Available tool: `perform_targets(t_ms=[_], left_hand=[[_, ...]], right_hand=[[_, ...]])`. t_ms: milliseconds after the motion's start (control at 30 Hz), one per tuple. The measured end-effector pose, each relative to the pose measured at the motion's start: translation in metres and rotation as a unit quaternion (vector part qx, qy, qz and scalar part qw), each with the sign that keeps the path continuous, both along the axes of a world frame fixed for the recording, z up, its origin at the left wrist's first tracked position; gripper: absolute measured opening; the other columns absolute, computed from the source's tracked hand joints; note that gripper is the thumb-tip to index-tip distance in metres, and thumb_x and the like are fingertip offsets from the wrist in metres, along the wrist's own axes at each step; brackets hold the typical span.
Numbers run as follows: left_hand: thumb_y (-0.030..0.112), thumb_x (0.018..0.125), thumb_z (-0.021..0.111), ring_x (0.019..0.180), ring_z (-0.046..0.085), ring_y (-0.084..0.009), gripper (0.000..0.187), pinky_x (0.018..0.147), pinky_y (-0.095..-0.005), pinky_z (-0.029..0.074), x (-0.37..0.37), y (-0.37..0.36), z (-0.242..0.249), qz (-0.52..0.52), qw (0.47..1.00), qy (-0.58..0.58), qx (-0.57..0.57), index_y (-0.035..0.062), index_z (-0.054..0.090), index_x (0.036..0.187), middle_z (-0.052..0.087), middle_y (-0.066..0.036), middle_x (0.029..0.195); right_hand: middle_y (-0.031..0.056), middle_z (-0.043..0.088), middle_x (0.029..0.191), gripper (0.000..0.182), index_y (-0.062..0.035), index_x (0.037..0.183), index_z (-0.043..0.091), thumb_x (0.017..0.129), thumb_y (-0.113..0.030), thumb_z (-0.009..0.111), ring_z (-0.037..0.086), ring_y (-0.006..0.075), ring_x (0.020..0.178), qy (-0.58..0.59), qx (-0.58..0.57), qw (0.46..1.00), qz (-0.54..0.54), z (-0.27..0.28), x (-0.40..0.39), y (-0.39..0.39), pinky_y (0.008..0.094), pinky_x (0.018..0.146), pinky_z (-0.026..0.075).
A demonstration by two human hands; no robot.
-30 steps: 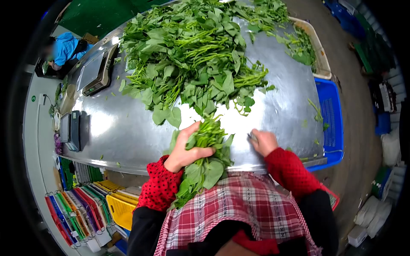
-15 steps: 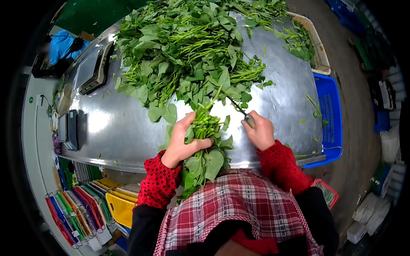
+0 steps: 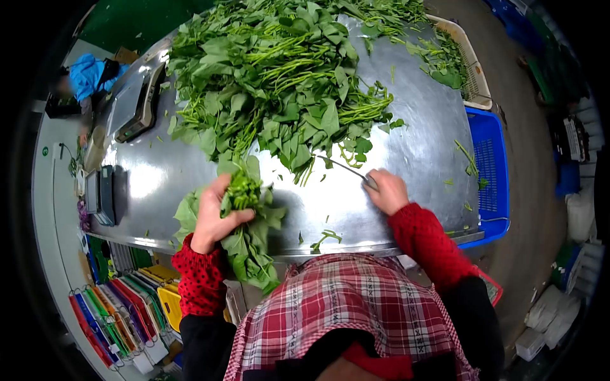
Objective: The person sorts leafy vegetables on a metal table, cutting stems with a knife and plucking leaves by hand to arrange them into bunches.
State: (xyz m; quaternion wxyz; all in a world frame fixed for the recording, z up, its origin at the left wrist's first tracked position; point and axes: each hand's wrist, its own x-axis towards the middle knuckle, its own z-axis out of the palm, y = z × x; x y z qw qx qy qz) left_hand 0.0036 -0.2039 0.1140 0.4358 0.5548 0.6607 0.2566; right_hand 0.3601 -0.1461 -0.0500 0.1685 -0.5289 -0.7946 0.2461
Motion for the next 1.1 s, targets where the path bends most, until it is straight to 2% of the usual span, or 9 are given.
perform_targets(t_ms=[333,400,467,567,667,700,900,1000,1100], left_hand=[[0.005,0.060,0.075,0.082,0.059,-0.0143,0.048,0.079,-0.0265,0.047,0.020,0.012,-0.006,-0.044,0.988,-0.111,-0.096,-0.0010,0.062,0.106,0.066,-0.004,0.089],[0.009,0.059,0.076,0.082,0.062,-0.0160,0.052,0.080,-0.0280,0.049,0.006,0.017,-0.002,-0.034,0.996,0.033,-0.080,-0.0004,0.063,0.108,0.068,-0.005,0.090],[0.016,0.058,0.078,0.086,0.067,-0.0220,0.058,0.083,-0.0333,0.050,-0.016,0.022,-0.039,0.021,0.993,0.091,-0.074,0.0001,0.063,0.111,0.070,-0.012,0.094],[0.021,0.058,0.080,0.093,0.066,-0.0250,0.063,0.086,-0.0330,0.049,0.002,0.023,-0.049,-0.022,0.982,0.177,-0.053,-0.0002,0.062,0.115,0.069,-0.014,0.102],[0.018,0.057,0.081,0.097,0.063,-0.0256,0.079,0.090,-0.0338,0.048,0.003,0.008,-0.068,-0.036,0.995,0.062,-0.072,-0.0018,0.052,0.127,0.068,-0.014,0.099],[0.012,0.058,0.081,0.094,0.064,-0.0230,0.083,0.088,-0.0322,0.049,0.006,0.016,-0.069,-0.031,0.957,-0.147,-0.249,-0.0010,0.046,0.133,0.068,-0.013,0.098],[0.004,0.069,0.058,0.107,0.059,-0.0379,0.063,0.095,-0.0479,0.049,0.032,0.064,-0.213,-0.188,0.838,-0.501,-0.105,-0.0106,0.045,0.130,0.056,-0.026,0.124],[0.018,0.073,0.053,0.113,0.055,-0.0419,0.076,0.102,-0.0534,0.041,0.106,0.067,-0.193,-0.080,0.674,-0.702,-0.216,-0.0083,0.030,0.141,0.050,-0.029,0.130],[0.023,0.074,0.049,0.119,0.053,-0.0350,0.071,0.105,-0.0480,0.040,0.127,0.057,-0.165,-0.046,0.636,-0.733,-0.238,-0.0042,0.038,0.138,0.049,-0.025,0.134]], right_hand=[[0.0164,0.066,0.086,0.026,-0.0117,0.100,0.066,0.080,-0.027,0.068,0.064,0.0356,0.085,-0.060,-0.052,0.994,0.079,0.016,-0.137,0.149,0.0461,0.076,0.051],[0.0122,0.068,0.081,0.027,-0.0043,0.099,0.065,0.081,-0.023,0.068,0.066,0.0227,0.072,0.153,-0.169,0.970,0.083,0.017,-0.134,0.115,0.0369,0.069,0.054],[0.0053,0.066,0.083,0.029,-0.0060,0.100,0.064,0.082,-0.027,0.069,0.065,0.0141,0.072,0.461,-0.460,0.756,0.059,-0.005,-0.161,0.046,0.0313,0.056,0.053],[0.0123,0.064,0.096,0.042,-0.0037,0.118,0.059,0.082,-0.022,0.069,0.061,0.0221,0.093,0.418,-0.257,0.866,0.091,-0.051,-0.165,0.014,0.0320,0.080,0.048],[0.0142,0.062,0.102,0.035,-0.0012,0.113,0.059,0.081,-0.013,0.066,0.060,0.0239,0.091,0.454,-0.253,0.846,-0.118,-0.059,-0.046,0.029,0.0334,0.083,0.048],[0.0140,0.061,0.096,0.036,-0.0005,0.113,0.058,0.079,-0.012,0.066,0.059,0.0233,0.089,0.334,-0.179,0.916,-0.135,-0.024,0.007,0.038,0.0347,0.080,0.048],[0.0169,0.064,0.104,0.045,0.0035,0.112,0.058,0.077,-0.021,0.074,0.062,0.0288,0.092,-0.158,0.103,0.975,-0.117,0.030,0.104,0.005,0.0342,0.086,0.047],[0.0167,0.065,0.109,0.047,0.0043,0.115,0.057,0.082,-0.027,0.070,0.063,0.0274,0.097,0.057,0.132,0.984,-0.106,0.040,0.070,0.005,0.0346,0.086,0.047],[0.0168,0.066,0.099,0.062,0.0102,0.116,0.056,0.089,-0.045,0.060,0.062,0.0235,0.089,0.281,-0.330,0.898,-0.081,0.026,0.016,0.004,0.0326,0.081,0.048]])
